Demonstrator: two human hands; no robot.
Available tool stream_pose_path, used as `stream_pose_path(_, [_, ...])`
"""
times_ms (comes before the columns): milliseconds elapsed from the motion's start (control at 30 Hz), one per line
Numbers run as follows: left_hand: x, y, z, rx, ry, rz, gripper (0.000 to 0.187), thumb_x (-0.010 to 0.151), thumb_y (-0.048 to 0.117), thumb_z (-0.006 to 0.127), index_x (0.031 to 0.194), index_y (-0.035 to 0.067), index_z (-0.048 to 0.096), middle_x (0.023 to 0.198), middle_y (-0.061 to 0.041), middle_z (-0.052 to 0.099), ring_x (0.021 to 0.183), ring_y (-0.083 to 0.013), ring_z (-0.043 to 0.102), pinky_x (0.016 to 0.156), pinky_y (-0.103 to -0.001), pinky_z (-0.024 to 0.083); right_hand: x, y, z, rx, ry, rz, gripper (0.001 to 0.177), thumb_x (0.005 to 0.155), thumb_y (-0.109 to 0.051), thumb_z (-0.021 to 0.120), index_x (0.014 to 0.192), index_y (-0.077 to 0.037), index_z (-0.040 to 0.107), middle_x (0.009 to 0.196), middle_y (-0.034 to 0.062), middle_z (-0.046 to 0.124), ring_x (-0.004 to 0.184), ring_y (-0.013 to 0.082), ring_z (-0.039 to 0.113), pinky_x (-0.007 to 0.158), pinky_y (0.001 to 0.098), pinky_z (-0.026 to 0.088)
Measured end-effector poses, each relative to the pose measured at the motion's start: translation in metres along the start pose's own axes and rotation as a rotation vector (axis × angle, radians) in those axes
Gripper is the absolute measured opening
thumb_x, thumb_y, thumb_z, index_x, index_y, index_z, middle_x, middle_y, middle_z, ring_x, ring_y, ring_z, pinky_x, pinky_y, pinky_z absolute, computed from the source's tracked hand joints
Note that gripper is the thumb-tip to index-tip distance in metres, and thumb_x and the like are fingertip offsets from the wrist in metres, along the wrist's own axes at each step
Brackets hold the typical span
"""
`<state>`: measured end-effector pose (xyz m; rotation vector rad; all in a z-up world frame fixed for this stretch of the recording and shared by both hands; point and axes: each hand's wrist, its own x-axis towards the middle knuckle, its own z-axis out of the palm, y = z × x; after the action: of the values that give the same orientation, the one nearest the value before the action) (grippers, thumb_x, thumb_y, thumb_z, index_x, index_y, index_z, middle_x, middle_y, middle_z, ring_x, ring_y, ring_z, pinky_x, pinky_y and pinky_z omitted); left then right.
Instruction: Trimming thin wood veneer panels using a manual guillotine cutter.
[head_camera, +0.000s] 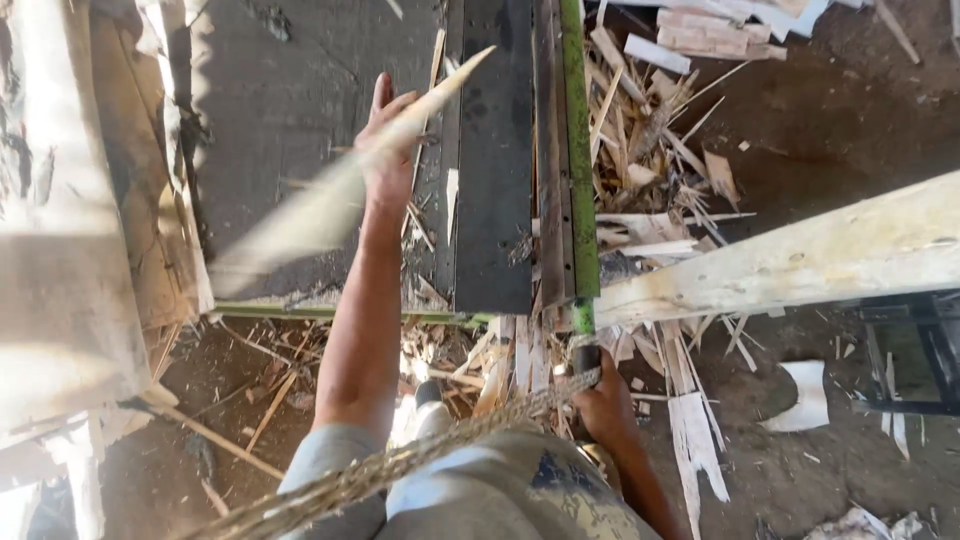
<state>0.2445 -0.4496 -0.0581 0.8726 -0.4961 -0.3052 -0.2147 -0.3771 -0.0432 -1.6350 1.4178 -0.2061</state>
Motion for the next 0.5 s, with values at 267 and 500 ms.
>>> stream_pose_path(267, [-0.203, 0.051, -0.036, 0.722, 0.348, -0.943, 0.052, 0.100, 0.052, 0.043, 0.091, 0.008, 0.069, 0.072, -0.008, 0.066, 0.057, -0.0193, 0.059, 0.051, -0.035, 0.052, 0.048, 0.106, 0.022, -0.540, 0.131, -0.830, 0.031, 0.084, -0.016, 0.074, 0.113, -0.015, 0.063, 0.119, 0.0225, 0.063, 0.086, 0.0185, 0.069, 0.066, 0.0274, 0.061])
stream_pose_path(500, [-0.293, 0.016, -0.026, -0.072, -0.048, -1.322, 0.083, 0.097, 0.072, 0.023, 0.139, 0.008, 0.054, 0.126, -0.013, 0.069, 0.119, -0.0325, 0.067, 0.104, -0.053, 0.054, 0.020, 0.030, 0.004, -0.184, -0.034, -0.321, 0.055, 0.082, -0.020, 0.072, 0.130, -0.001, 0.051, 0.092, 0.0112, 0.063, 0.069, 0.0209, 0.064, 0.060, 0.0348, 0.058])
